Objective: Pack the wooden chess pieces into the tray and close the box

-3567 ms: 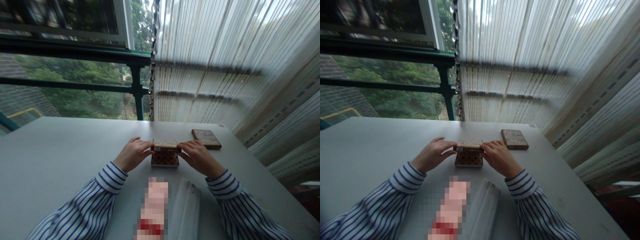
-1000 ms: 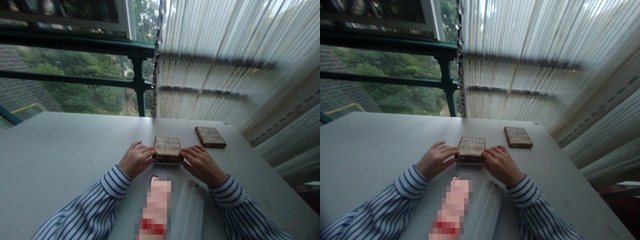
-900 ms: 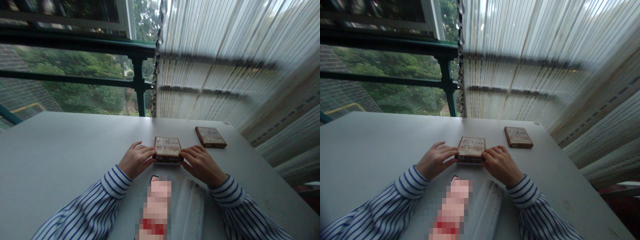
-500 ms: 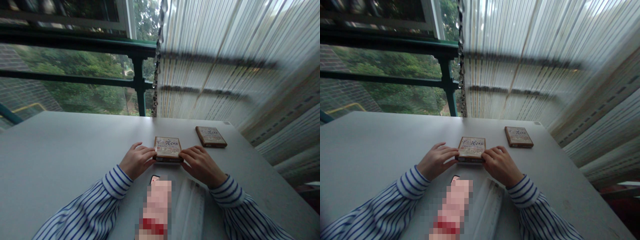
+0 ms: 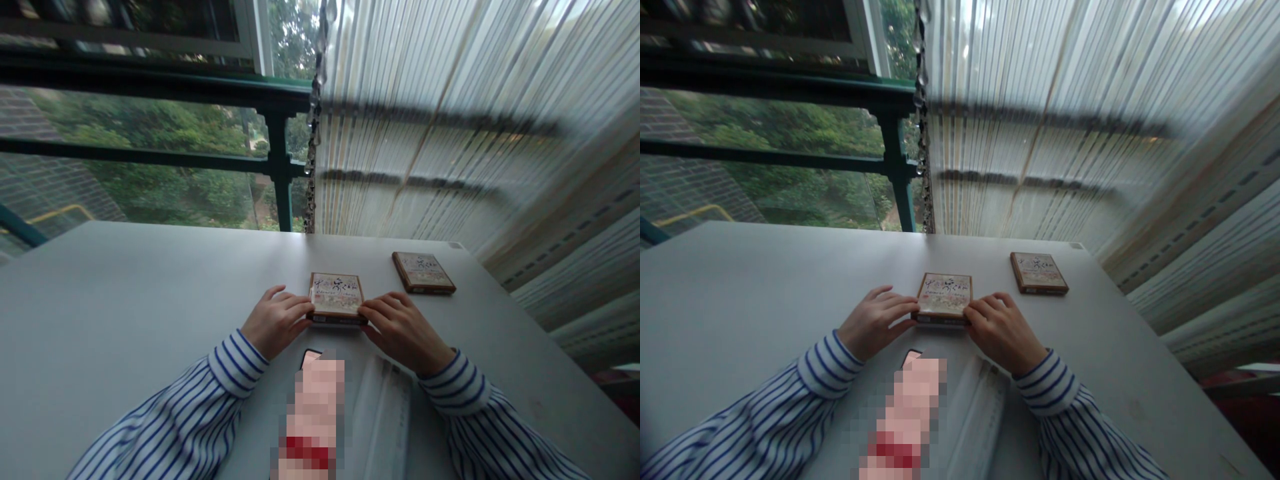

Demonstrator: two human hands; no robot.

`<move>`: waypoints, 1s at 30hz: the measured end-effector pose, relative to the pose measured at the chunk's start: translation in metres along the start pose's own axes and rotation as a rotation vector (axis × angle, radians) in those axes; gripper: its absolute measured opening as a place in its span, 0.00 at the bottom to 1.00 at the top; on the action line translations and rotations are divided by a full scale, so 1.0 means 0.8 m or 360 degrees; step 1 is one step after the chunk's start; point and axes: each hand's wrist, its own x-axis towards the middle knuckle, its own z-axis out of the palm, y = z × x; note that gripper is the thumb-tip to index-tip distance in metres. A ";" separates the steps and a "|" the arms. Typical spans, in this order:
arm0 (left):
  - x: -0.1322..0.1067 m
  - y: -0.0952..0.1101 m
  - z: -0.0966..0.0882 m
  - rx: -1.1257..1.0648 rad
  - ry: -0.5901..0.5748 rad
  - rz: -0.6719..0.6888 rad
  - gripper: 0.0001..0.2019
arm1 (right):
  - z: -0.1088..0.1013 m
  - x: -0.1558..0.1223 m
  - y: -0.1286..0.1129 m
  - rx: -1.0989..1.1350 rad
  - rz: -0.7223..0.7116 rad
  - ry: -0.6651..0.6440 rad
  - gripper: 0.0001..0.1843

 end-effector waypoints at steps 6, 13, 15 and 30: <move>-0.001 0.000 0.001 0.0005 -0.0015 -0.0008 0.08 | 0.001 0.000 -0.001 -0.0012 -0.0007 0.0014 0.10; -0.002 0.001 0.002 0.0001 -0.0017 -0.0020 0.08 | 0.002 -0.001 0.000 -0.0008 -0.0029 0.0020 0.10; -0.003 0.001 0.002 0.0010 -0.0022 -0.0020 0.08 | 0.003 -0.001 0.000 0.0000 -0.0019 -0.0005 0.10; -0.004 0.003 0.004 -0.0021 -0.0053 -0.0021 0.08 | 0.004 -0.003 -0.001 -0.0024 -0.0021 -0.0016 0.10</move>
